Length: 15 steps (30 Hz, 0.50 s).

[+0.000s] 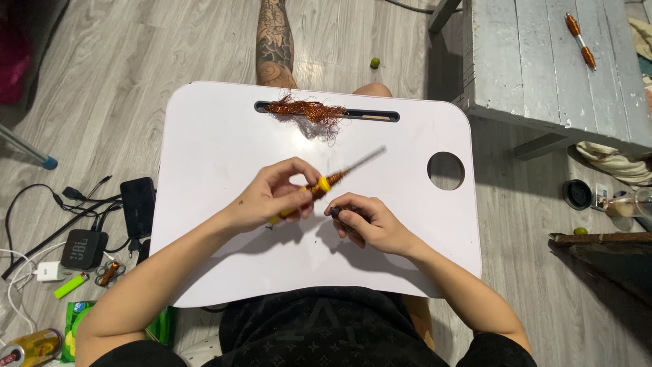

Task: Winding thin copper wire around a small electronic component using a screwdriver as a guide.

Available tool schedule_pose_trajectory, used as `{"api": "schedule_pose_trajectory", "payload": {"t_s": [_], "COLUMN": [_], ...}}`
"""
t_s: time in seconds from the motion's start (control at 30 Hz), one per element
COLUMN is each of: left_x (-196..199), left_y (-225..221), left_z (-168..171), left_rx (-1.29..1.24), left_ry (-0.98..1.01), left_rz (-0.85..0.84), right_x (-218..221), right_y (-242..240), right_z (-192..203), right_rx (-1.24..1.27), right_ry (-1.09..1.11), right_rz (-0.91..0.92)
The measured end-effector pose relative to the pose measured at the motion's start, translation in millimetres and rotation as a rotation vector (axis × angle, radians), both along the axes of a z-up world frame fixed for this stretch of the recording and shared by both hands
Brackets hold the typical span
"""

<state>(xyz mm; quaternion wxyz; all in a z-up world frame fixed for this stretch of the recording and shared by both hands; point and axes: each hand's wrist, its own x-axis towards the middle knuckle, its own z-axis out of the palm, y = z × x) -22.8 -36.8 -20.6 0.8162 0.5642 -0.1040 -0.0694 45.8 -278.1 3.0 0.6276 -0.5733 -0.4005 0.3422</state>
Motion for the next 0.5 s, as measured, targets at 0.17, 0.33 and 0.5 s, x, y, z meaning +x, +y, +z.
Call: {"api": "schedule_pose_trajectory", "payload": {"t_s": [0.17,0.33,0.5], "left_x": [-0.2,-1.1,-5.3], "left_y": [-2.0,-1.6,-3.3], "left_z": [19.1,0.5,25.2], "left_rx": [-0.007,-0.003,0.118], "left_ry": [0.023,0.038,-0.001], "left_rz": [-0.076,-0.181,-0.278], "right_x": [2.1,2.6,1.9], "right_y": [-4.2,-3.0,1.8], "right_z": [3.4,8.5,14.3], "right_rx": [0.015,0.031,0.05], "right_ry": [-0.001,-0.031,-0.093], "right_rz": [0.107,0.175,0.176]}}
